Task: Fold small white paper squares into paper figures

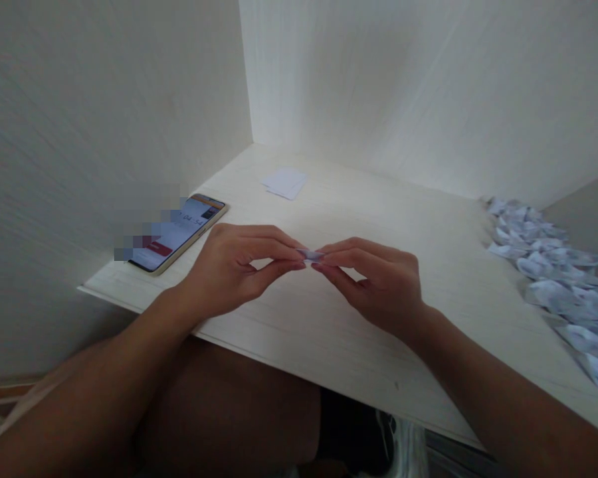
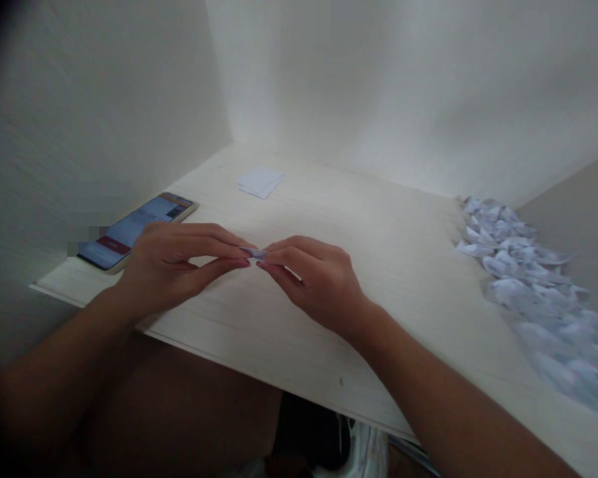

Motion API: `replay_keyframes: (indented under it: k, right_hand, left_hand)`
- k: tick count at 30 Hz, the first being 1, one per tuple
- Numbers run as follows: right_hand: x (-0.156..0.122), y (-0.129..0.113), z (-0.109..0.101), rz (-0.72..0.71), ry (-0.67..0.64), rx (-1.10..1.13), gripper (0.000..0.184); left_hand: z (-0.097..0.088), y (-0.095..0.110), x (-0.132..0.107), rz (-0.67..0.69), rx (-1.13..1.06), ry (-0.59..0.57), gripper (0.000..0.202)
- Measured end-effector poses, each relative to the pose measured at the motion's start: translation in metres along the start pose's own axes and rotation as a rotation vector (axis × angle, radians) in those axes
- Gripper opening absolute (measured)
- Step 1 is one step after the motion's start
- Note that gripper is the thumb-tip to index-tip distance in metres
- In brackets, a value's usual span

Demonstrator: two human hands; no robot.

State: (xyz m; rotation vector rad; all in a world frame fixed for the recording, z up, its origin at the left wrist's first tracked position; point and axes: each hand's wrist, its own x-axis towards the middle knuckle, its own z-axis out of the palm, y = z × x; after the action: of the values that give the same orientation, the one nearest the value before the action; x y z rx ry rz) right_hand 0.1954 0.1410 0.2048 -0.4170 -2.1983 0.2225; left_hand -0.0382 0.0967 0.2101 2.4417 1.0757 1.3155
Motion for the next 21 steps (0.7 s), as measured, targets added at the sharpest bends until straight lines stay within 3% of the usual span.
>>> replay_keyframes:
  k: [5, 9, 15, 21]
  right_hand:
    - [0.0006, -0.0001, 0.0002, -0.023, 0.012, -0.017, 0.005]
    - [0.0019, -0.0022, 0.0015, 0.049, 0.03, 0.027, 0.007]
    - [0.0039, -0.0061, -0.0012, 0.166, 0.033, 0.025, 0.01]
    - [0.0025, -0.0008, -0.0002, 0.289, -0.021, 0.145, 0.008]
  left_hand:
    - [0.0029, 0.0028, -0.0012, 0.041, 0.018, 0.062, 0.009]
    - [0.0048, 0.0051, -0.0023, 0.015, 0.024, 0.074, 0.007]
    - [0.0078, 0.0099, -0.0026, -0.152, 0.008, 0.162, 0.007]
    - [0.0064, 0.0046, -0.0037, -0.217, -0.081, 0.064, 0.007]
